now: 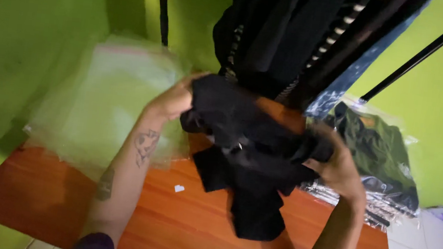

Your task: Folding black t-shirts and placing them into plastic packaging bags.

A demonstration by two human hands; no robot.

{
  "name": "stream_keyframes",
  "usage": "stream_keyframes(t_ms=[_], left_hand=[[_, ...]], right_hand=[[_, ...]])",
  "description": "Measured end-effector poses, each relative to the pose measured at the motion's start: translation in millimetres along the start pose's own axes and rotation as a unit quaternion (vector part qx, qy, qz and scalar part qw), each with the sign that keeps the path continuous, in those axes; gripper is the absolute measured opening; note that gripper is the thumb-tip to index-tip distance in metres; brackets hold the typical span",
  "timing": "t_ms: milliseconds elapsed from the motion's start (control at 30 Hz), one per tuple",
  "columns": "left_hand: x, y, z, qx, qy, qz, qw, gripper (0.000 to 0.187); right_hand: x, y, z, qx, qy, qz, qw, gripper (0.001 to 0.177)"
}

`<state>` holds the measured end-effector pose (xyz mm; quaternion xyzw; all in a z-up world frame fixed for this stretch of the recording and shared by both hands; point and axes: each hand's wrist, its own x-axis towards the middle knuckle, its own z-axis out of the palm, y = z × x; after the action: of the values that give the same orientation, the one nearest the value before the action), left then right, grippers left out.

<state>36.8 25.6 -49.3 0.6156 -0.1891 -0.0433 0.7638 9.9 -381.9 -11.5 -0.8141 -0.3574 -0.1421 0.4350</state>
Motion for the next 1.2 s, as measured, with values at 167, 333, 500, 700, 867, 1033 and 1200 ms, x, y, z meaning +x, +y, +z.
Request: stream_keyframes(t_ms=[167,333,500,700,867,1033,1200], left_hand=[[7.1,-27.9,-1.4,0.019,0.002,0.018,1.0,0.042],[5.4,-18.4,-1.2,-0.015,0.097,-0.082,0.992,0.04],[1.3,19.1,12.5,0.185,0.143,0.018,0.972,0.035],[10.3,-20.5,-29.4,0.044,0.141,0.038,0.988,0.027],[0.2,18.3,13.2,0.141,0.04,-0.03,0.989,0.036],[-12.3,-67.1,23.4,0.434,-0.147,-0.01,0.889,0.109],[-43.1,-155.6,46.2,0.713,-0.182,-0.033,0.676,0.051]], right_hand=[[-14.0,10.1,-0.5,0.085,-0.072,0.259,0.959,0.04],[-25.4,47.3,-0.3,0.158,0.087,0.217,0.959,0.026],[-10.7,36.6,9.8,0.009,0.197,0.157,0.968,0.031],[-2.4,35.1,14.7,-0.062,0.256,0.172,0.949,0.028],[7.9,1.4,16.4,-0.062,0.043,-0.038,0.996,0.067],[-10.1,38.2,68.6,-0.152,-0.298,0.209,0.919,0.049],[-26.7,20.3,88.0,-0.076,-0.358,0.294,0.883,0.054]])
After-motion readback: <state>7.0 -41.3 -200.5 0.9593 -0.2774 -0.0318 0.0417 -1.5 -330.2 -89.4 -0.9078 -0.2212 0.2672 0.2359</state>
